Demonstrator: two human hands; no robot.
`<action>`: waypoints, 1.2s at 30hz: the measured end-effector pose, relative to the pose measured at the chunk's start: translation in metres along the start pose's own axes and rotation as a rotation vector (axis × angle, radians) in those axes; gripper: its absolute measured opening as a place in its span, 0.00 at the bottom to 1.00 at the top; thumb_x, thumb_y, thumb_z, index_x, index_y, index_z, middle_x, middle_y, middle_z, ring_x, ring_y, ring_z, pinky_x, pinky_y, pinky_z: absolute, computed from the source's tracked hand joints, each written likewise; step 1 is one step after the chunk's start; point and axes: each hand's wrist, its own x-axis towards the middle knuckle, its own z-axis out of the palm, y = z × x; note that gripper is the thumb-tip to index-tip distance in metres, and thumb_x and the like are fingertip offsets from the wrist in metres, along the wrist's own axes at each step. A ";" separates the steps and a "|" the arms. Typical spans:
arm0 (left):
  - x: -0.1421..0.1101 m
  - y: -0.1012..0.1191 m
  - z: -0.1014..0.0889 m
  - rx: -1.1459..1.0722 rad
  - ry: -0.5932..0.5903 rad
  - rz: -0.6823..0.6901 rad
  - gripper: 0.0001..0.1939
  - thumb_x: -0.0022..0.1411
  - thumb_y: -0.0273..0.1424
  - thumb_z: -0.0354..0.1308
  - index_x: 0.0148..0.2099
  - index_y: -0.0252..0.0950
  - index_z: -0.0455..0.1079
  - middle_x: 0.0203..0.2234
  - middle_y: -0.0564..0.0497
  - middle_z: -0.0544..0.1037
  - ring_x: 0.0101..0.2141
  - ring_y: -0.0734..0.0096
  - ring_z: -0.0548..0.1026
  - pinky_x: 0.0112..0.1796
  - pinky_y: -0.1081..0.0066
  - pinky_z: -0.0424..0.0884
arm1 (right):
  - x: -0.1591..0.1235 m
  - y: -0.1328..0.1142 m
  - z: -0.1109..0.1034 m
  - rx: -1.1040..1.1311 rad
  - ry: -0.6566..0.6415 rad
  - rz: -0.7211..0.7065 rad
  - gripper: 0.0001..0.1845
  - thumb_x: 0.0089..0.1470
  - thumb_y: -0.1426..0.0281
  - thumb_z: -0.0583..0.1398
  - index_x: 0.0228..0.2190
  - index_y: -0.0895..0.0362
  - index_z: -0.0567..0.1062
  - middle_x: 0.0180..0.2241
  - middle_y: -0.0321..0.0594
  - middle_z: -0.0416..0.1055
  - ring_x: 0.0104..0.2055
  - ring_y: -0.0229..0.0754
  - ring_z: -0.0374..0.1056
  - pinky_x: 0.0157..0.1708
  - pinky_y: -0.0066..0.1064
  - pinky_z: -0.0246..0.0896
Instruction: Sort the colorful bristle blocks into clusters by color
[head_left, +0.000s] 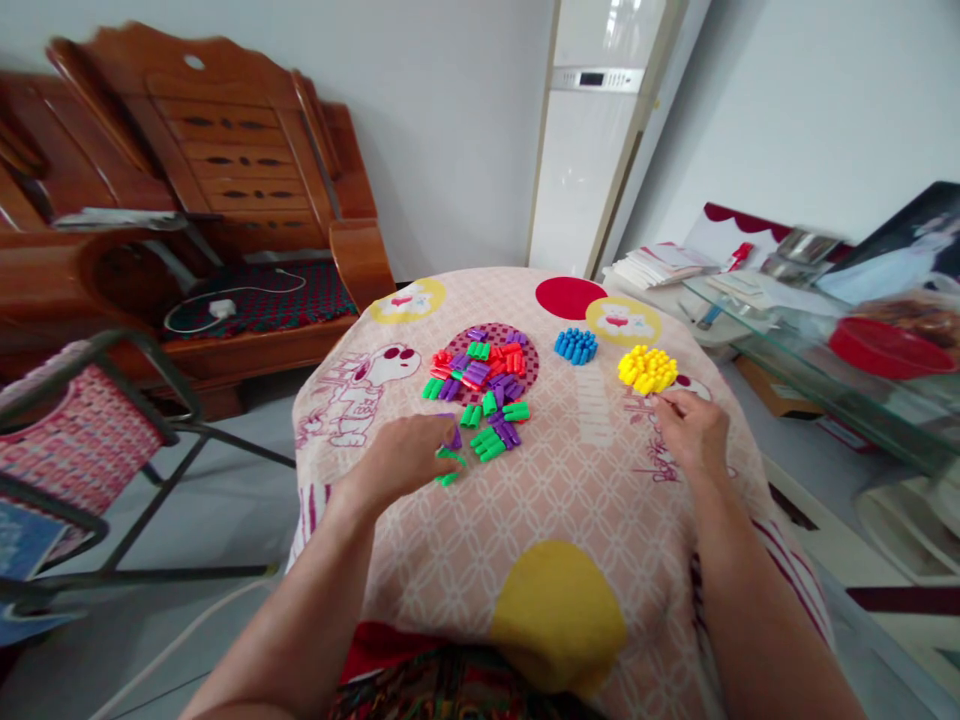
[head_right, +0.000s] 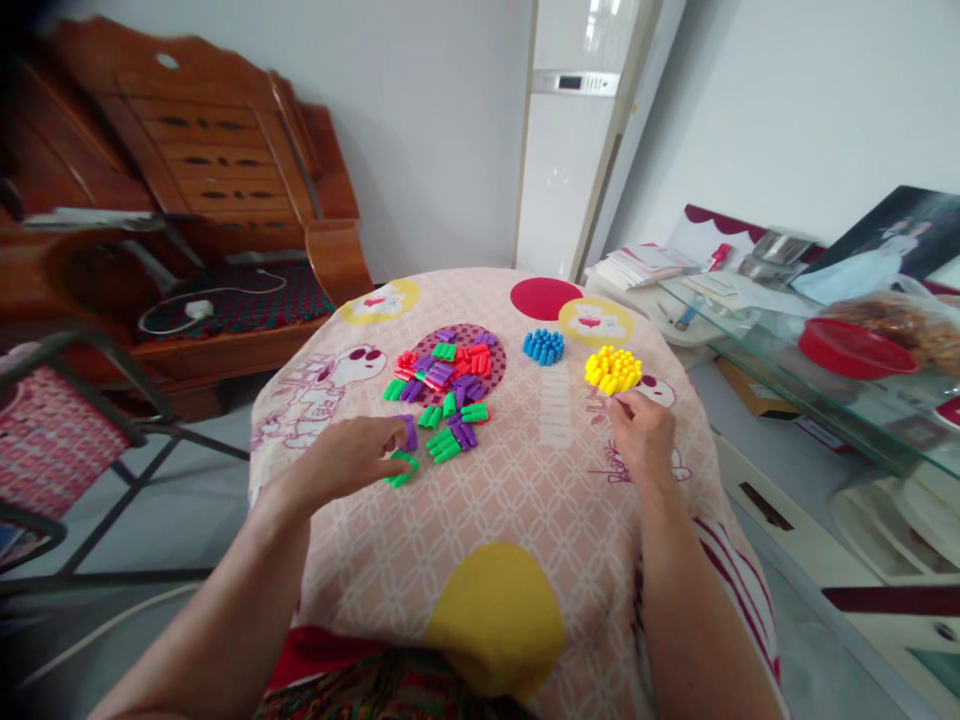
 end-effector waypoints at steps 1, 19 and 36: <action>-0.007 0.001 0.006 0.028 -0.020 0.017 0.13 0.58 0.35 0.60 0.46 0.39 0.72 0.43 0.47 0.80 0.44 0.56 0.77 0.42 0.64 0.70 | 0.000 -0.001 0.000 -0.005 -0.001 0.002 0.18 0.52 0.58 0.58 0.27 0.59 0.80 0.21 0.42 0.74 0.25 0.44 0.69 0.28 0.33 0.58; 0.097 0.090 0.018 -0.248 0.299 0.388 0.14 0.59 0.30 0.60 0.48 0.35 0.68 0.40 0.44 0.80 0.41 0.58 0.78 0.40 0.65 0.71 | -0.017 -0.050 0.025 0.267 -0.295 -0.104 0.10 0.53 0.64 0.60 0.26 0.55 0.78 0.24 0.39 0.75 0.27 0.41 0.69 0.30 0.29 0.60; 0.137 0.124 0.069 -0.762 0.253 0.487 0.15 0.56 0.24 0.60 0.47 0.35 0.71 0.42 0.45 0.80 0.44 0.63 0.79 0.43 0.66 0.77 | -0.018 -0.046 0.027 0.176 -0.475 -0.104 0.07 0.53 0.71 0.61 0.25 0.55 0.78 0.22 0.35 0.73 0.26 0.38 0.65 0.26 0.28 0.51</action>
